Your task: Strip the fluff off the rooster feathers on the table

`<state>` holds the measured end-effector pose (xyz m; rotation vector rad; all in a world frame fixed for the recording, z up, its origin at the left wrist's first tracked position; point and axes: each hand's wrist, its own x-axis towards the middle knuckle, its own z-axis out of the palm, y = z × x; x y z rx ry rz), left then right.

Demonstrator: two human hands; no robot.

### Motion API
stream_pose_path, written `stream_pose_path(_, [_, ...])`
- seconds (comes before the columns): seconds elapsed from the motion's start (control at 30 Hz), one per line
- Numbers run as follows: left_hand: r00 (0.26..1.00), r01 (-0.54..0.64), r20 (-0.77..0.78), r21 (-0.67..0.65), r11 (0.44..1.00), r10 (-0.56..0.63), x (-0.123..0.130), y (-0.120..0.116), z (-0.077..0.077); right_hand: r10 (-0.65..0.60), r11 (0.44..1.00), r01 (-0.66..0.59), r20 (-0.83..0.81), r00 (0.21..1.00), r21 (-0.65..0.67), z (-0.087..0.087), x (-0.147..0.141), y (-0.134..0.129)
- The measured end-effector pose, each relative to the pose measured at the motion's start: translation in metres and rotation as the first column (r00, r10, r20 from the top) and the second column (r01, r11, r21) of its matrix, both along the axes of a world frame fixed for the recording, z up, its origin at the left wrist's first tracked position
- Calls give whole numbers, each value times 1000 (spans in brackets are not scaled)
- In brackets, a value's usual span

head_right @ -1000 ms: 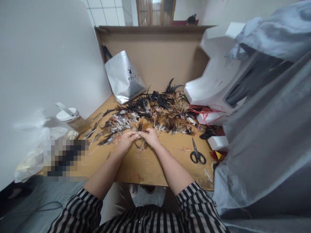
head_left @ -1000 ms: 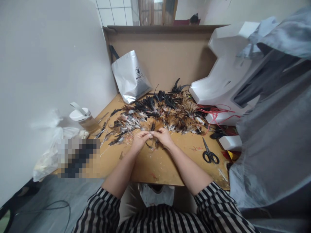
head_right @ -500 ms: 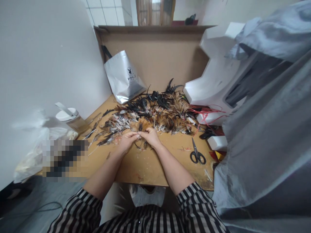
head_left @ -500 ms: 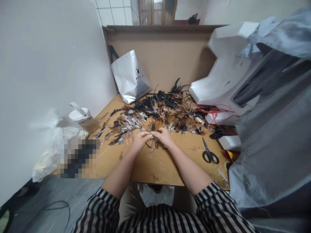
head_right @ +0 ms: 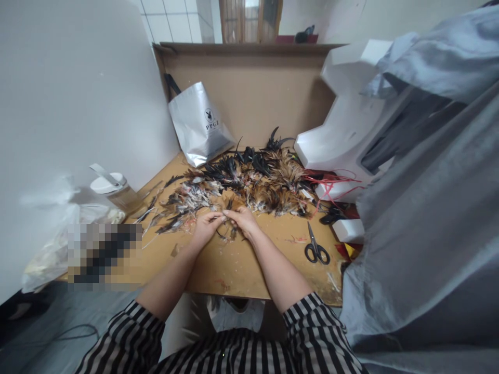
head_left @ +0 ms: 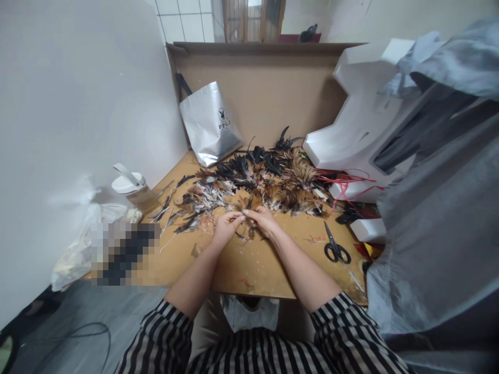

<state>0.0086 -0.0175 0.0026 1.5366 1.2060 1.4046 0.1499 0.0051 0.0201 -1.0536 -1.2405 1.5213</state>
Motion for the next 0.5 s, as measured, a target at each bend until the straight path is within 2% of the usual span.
stream_pose_path(0.13, [994,-31,106,-57,998,37,2,1,4,-71,996,66,-81,994,-57,-1,-3,1])
stream_pose_path(0.27, [987,-49,148,-54,997,57,3,0,9,-152,988,149,-116,982,-33,4,3,5])
stream_pose_path(0.37, [986,-94,134,-41,995,99,2,-1,11,-190,982,189,-121,974,-13,13,25,9])
stream_pose_path(0.5, [990,-95,105,-11,995,96,4,-1,9,-261,965,260,-55,964,-23,20,71,11])
